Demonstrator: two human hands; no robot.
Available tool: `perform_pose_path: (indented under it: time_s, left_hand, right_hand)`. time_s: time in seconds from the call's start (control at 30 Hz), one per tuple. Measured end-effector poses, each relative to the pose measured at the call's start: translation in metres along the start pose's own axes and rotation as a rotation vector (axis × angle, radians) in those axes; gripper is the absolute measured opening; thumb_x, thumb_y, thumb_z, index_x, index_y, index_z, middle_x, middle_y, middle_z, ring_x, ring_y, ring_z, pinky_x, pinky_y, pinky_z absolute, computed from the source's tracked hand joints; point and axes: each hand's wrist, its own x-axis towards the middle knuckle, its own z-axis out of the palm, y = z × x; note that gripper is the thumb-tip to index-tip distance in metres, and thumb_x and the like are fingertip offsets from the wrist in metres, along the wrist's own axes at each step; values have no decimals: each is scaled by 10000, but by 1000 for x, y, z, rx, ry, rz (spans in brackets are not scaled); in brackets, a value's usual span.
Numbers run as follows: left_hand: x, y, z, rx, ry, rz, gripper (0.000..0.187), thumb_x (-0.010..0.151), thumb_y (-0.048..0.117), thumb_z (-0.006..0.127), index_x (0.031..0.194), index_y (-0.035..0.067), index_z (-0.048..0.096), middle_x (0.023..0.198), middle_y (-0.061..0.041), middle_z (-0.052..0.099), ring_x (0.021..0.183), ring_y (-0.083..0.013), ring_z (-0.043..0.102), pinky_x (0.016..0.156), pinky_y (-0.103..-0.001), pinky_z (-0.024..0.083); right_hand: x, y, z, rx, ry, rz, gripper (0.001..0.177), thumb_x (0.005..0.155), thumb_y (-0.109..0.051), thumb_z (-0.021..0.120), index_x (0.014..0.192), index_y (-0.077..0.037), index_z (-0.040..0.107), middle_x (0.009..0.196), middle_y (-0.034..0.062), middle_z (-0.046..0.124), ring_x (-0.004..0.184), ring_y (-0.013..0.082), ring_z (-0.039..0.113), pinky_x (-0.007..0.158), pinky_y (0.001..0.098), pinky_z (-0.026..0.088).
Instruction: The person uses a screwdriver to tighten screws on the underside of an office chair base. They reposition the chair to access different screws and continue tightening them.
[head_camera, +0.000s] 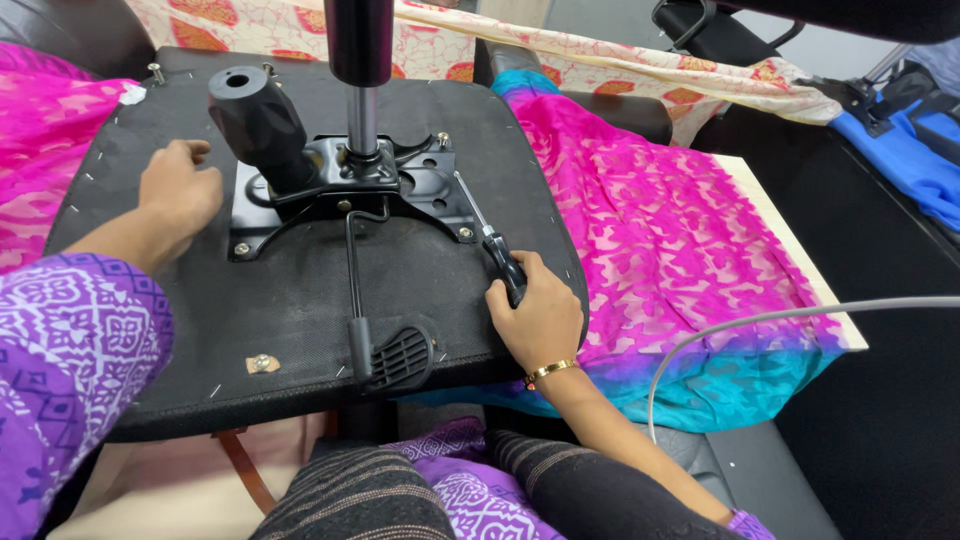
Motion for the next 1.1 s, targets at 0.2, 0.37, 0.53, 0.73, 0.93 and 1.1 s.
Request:
perform_pose_path:
  time_s: [0.2, 0.37, 0.53, 0.73, 0.93, 1.1]
  left_hand:
    - [63, -22, -2, 116, 1, 130, 438, 950, 116, 583, 1365, -2, 653, 1304, -255, 663, 1217, -417, 616, 1032, -479, 465]
    - [76, -8, 15, 199, -19, 123, 399, 981, 150, 612, 1341, -7, 679, 1253, -275, 680, 1174, -437, 633, 1012, -492, 475]
    - [81, 10, 19, 154, 8, 108, 391, 982, 152, 616, 1334, -4, 682, 1245, -272, 683, 1165, -433, 636, 1009, -492, 478]
    - [93, 28, 30, 125, -5, 133, 381, 984, 155, 622, 1326, 0, 686, 1236, -269, 686, 1154, -429, 641, 1004, -492, 481]
    - [91, 46, 58, 113, -50, 164, 371, 987, 158, 628, 1318, 3, 689, 1227, -266, 689, 1144, -425, 645, 1000, -492, 485]
    - [101, 61, 60, 93, -27, 175, 362, 988, 160, 633, 1311, 6, 692, 1219, -263, 692, 1135, -421, 649, 997, -491, 488]
  right_hand:
    - [0, -5, -1, -10, -16, 52, 333, 800, -289, 700, 1089, -126, 713, 793, 119, 725, 730, 336, 710, 662, 464, 546]
    - [0, -6, 0, -23, 19, 16, 324, 794, -274, 698, 1077, -117, 711, 809, 99, 724, 750, 314, 704, 664, 454, 540]
    - [-2, -10, 6, -71, 100, -39, 301, 791, -254, 697, 1064, -130, 724, 784, 79, 701, 742, 281, 692, 653, 439, 538]
    - [-3, -15, 7, -99, 126, -49, 307, 787, -239, 692, 1072, -129, 728, 792, 75, 693, 730, 266, 684, 644, 408, 542]
    - [-9, -17, 6, -105, 149, -37, 301, 802, -224, 710, 1084, -120, 721, 811, 81, 691, 743, 270, 677, 647, 405, 536]
    - [-9, -22, 4, -111, 158, -40, 311, 805, -214, 722, 1101, -120, 712, 825, 77, 691, 745, 261, 677, 647, 395, 537]
